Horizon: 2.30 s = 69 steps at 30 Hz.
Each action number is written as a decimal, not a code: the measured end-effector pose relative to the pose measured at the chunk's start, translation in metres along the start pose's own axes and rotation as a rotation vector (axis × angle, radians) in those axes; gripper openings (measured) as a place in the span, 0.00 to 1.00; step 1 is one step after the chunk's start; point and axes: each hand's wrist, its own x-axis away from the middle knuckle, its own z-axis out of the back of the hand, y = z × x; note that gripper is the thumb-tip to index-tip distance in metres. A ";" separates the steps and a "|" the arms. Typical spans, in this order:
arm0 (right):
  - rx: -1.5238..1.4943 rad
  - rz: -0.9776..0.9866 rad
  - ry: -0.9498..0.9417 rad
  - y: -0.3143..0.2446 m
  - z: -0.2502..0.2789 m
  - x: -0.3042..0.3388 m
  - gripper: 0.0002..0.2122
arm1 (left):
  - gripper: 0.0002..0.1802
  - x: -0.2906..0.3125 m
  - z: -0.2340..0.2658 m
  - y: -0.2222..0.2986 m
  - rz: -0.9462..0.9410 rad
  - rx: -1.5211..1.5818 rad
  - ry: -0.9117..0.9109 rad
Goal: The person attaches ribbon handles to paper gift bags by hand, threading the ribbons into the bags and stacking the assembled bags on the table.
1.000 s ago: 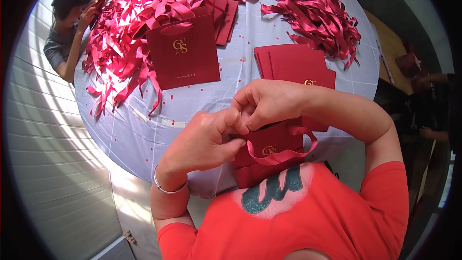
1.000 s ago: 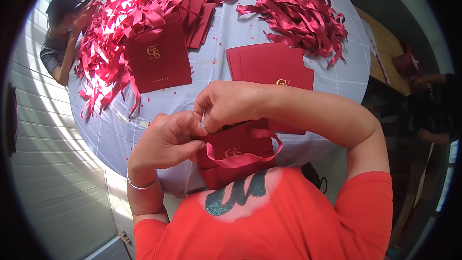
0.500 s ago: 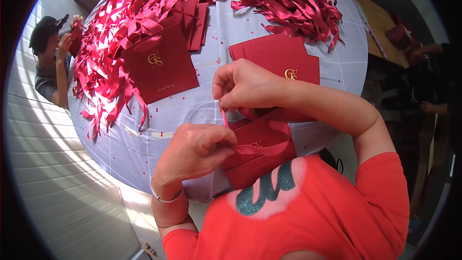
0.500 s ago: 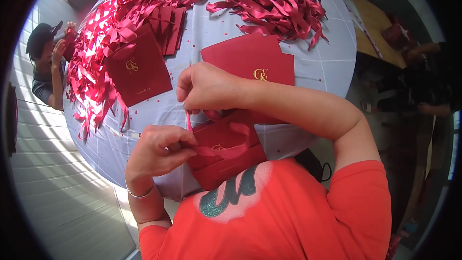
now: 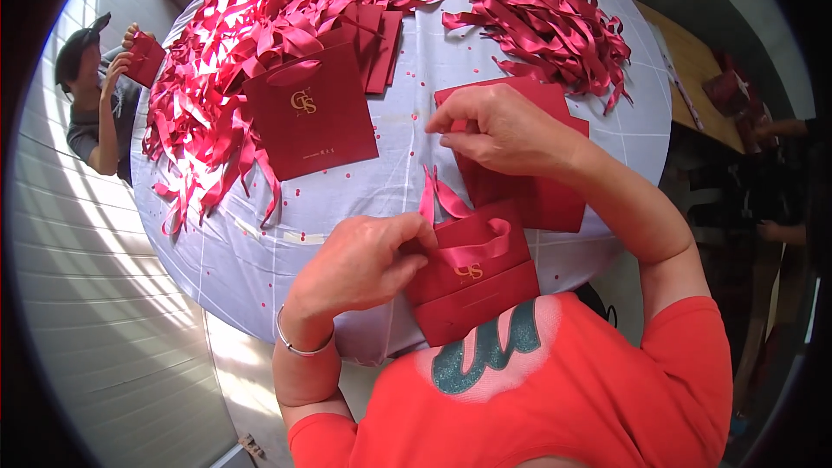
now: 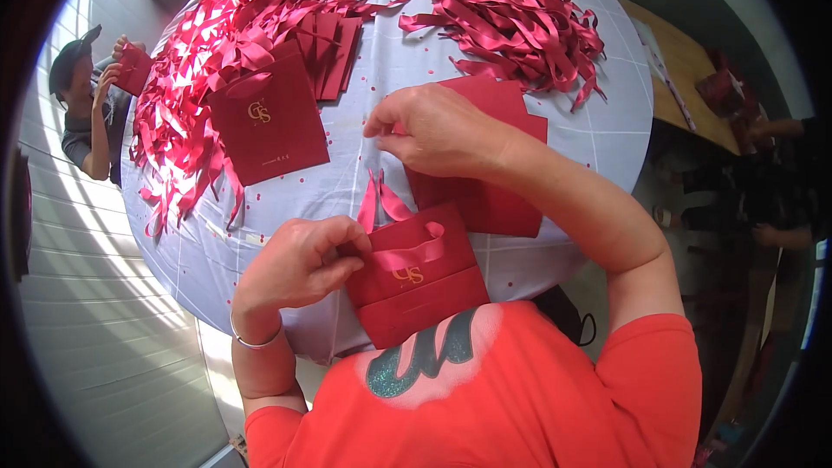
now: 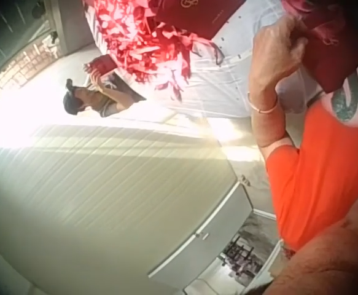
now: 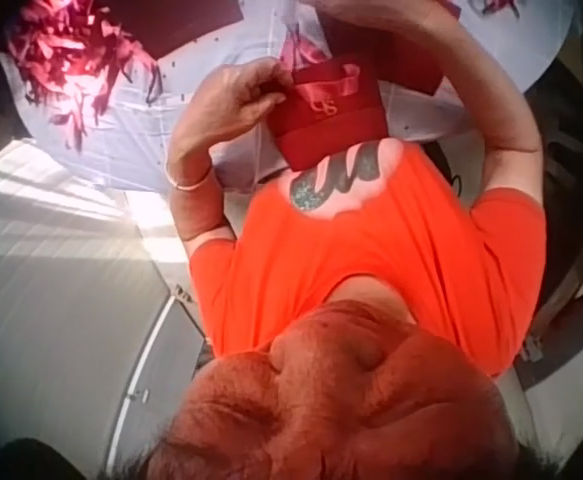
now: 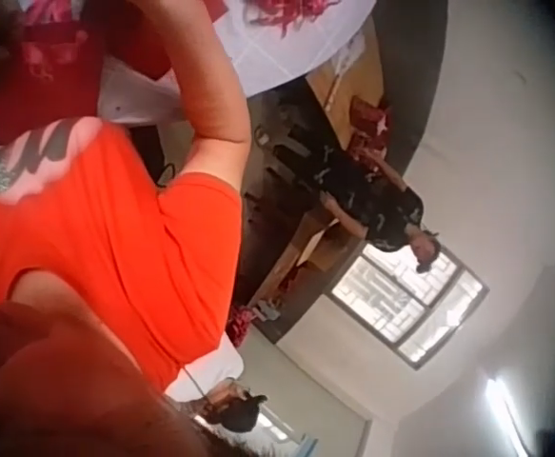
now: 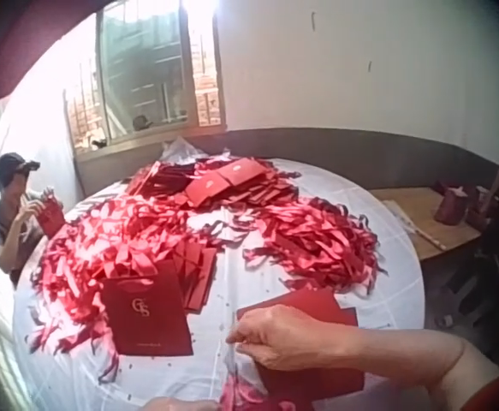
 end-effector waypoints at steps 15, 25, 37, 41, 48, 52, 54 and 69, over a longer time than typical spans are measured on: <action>0.230 0.245 -0.088 0.018 0.002 0.024 0.05 | 0.12 -0.014 0.024 0.019 0.240 -0.191 -0.033; 0.314 0.334 -0.032 0.014 -0.008 0.028 0.04 | 0.12 -0.052 0.051 0.015 0.206 -0.574 -0.333; 0.451 0.433 -0.039 0.008 -0.027 0.029 0.05 | 0.14 -0.004 0.021 -0.023 0.050 -0.376 0.081; 0.466 0.442 -0.039 0.009 -0.034 0.031 0.05 | 0.12 0.033 0.004 -0.004 0.151 -0.536 0.450; 0.485 0.476 -0.069 0.013 -0.040 0.027 0.06 | 0.13 0.071 -0.042 0.000 0.061 -0.488 0.466; 0.559 0.515 -0.075 0.013 -0.041 0.027 0.08 | 0.13 0.072 -0.048 -0.016 -0.020 -0.626 0.454; 0.599 0.522 -0.055 0.011 -0.039 0.030 0.07 | 0.11 0.067 -0.048 -0.022 -0.086 -0.754 0.428; 0.364 0.400 -0.163 0.006 -0.031 0.028 0.02 | 0.18 0.059 -0.043 -0.029 -0.074 -0.885 0.319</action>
